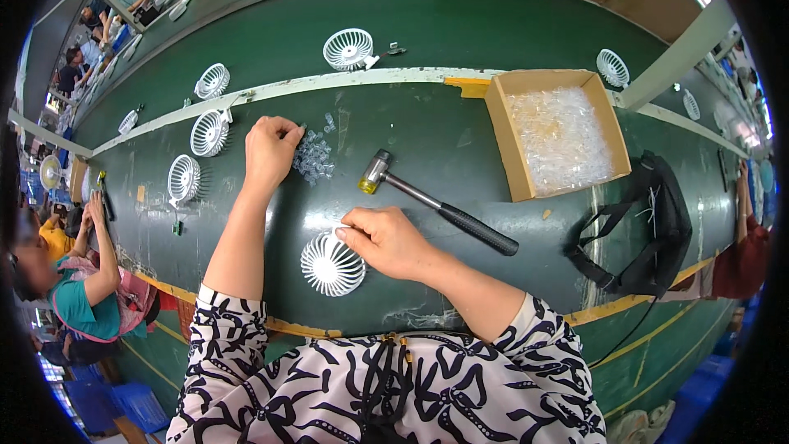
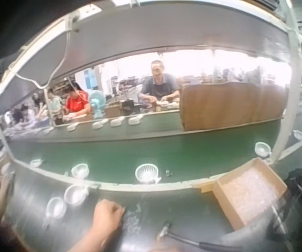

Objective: The person assembles portable fan covers by fitting small circuit components into the plastic grill casings by hand, securing them with a small mallet, and placing the assembled pieces onto the conveyor belt.

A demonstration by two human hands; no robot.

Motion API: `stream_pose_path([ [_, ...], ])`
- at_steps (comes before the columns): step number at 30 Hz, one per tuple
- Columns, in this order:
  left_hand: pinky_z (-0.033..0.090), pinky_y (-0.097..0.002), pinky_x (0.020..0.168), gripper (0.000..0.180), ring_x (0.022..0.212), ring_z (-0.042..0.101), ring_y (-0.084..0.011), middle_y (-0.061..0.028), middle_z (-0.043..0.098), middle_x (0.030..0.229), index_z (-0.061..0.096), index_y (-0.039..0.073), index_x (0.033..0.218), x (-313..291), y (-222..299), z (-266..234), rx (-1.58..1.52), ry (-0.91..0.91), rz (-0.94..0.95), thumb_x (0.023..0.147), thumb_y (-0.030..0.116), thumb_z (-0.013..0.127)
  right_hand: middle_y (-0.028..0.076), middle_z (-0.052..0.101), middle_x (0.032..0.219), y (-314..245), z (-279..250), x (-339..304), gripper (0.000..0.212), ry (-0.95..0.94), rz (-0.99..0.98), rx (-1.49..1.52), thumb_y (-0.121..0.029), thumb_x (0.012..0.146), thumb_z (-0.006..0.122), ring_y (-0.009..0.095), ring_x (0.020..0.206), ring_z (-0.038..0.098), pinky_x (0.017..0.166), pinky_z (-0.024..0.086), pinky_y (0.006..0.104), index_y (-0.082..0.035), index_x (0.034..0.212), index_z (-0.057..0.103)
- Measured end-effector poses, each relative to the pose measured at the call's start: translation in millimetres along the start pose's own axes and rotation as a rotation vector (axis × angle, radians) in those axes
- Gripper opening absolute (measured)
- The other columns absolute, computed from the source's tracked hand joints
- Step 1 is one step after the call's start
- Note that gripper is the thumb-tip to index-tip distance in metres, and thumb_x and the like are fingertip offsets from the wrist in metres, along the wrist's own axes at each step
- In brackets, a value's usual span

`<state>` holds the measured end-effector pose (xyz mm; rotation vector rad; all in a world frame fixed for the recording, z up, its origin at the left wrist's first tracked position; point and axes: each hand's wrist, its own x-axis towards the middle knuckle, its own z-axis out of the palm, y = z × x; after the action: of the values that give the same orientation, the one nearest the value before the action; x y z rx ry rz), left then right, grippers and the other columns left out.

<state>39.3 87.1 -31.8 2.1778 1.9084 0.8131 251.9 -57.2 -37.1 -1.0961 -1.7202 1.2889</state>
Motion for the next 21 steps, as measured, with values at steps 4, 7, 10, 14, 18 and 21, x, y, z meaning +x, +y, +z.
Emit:
stream_pose_path([
  [4,0.051,-0.0343,0.07,0.013,0.076,0.065,-0.0244,-0.0132,0.066,0.084,0.073,0.0,0.086,-16.8,6.0,-7.7,-0.124,0.094,-0.013,0.08,0.011,0.077,0.01,0.065,0.072,-0.2,-0.3,1.8,0.023,-0.004,-0.012,0.011,-0.02,0.096,0.065,0.015,0.062,0.06,0.059,0.048,0.0314,0.002,0.099,0.066],
  [7,0.05,-0.0326,0.071,0.008,0.076,0.063,-0.0216,-0.0095,0.067,0.081,0.073,0.0,0.088,-37.4,9.1,-20.4,-0.326,0.193,0.008,0.083,0.006,0.074,0.01,0.065,0.074,-1.4,0.9,2.6,0.021,-0.034,0.025,0.02,-0.018,0.096,0.065,0.014,0.065,0.059,0.06,0.048,0.0308,0.002,0.101,0.066],
  [10,0.046,-0.0221,0.062,0.009,0.07,0.055,-0.0048,0.0003,0.068,0.083,0.072,-0.002,0.094,-68.6,23.0,-27.2,-0.751,0.036,-0.256,0.089,0.005,0.073,0.009,0.066,0.078,-2.0,1.1,-1.7,0.022,0.014,0.009,0.049,-0.016,0.095,0.065,0.012,0.068,0.059,0.061,0.047,0.0293,0.003,0.105,0.067],
  [14,0.05,-0.023,0.074,0.013,0.079,0.063,-0.0077,-0.0032,0.071,0.086,0.071,-0.002,0.103,-103.3,41.5,-47.1,-1.148,-0.143,-0.47,0.09,0.002,0.07,0.004,0.067,0.082,-2.7,-0.5,-3.9,0.023,-0.023,0.061,0.131,-0.017,0.097,0.065,0.007,0.074,0.058,0.064,0.047,0.0252,0.005,0.106,0.068],
  [18,0.051,-0.0241,0.075,0.016,0.084,0.067,-0.0118,-0.0077,0.073,0.092,0.07,-0.001,0.106,-125.1,29.7,-48.6,-1.355,-0.282,-0.545,0.09,0.002,0.07,0.002,0.066,0.075,-3.8,-0.6,-3.5,0.022,0.015,0.117,0.318,-0.018,0.096,0.065,0.006,0.068,0.056,0.061,0.047,0.0257,0.003,0.102,0.07],
  [21,0.051,-0.0241,0.075,0.016,0.082,0.067,-0.0128,-0.0099,0.074,0.094,0.071,0.0,0.105,-135.3,32.3,-57.9,-1.475,-0.403,-0.575,0.09,0.003,0.071,0.003,0.067,0.076,-8.1,-1.6,-2.0,0.024,0.037,0.022,0.192,-0.019,0.096,0.064,0.006,0.068,0.056,0.061,0.046,0.025,0.004,0.101,0.069],
])
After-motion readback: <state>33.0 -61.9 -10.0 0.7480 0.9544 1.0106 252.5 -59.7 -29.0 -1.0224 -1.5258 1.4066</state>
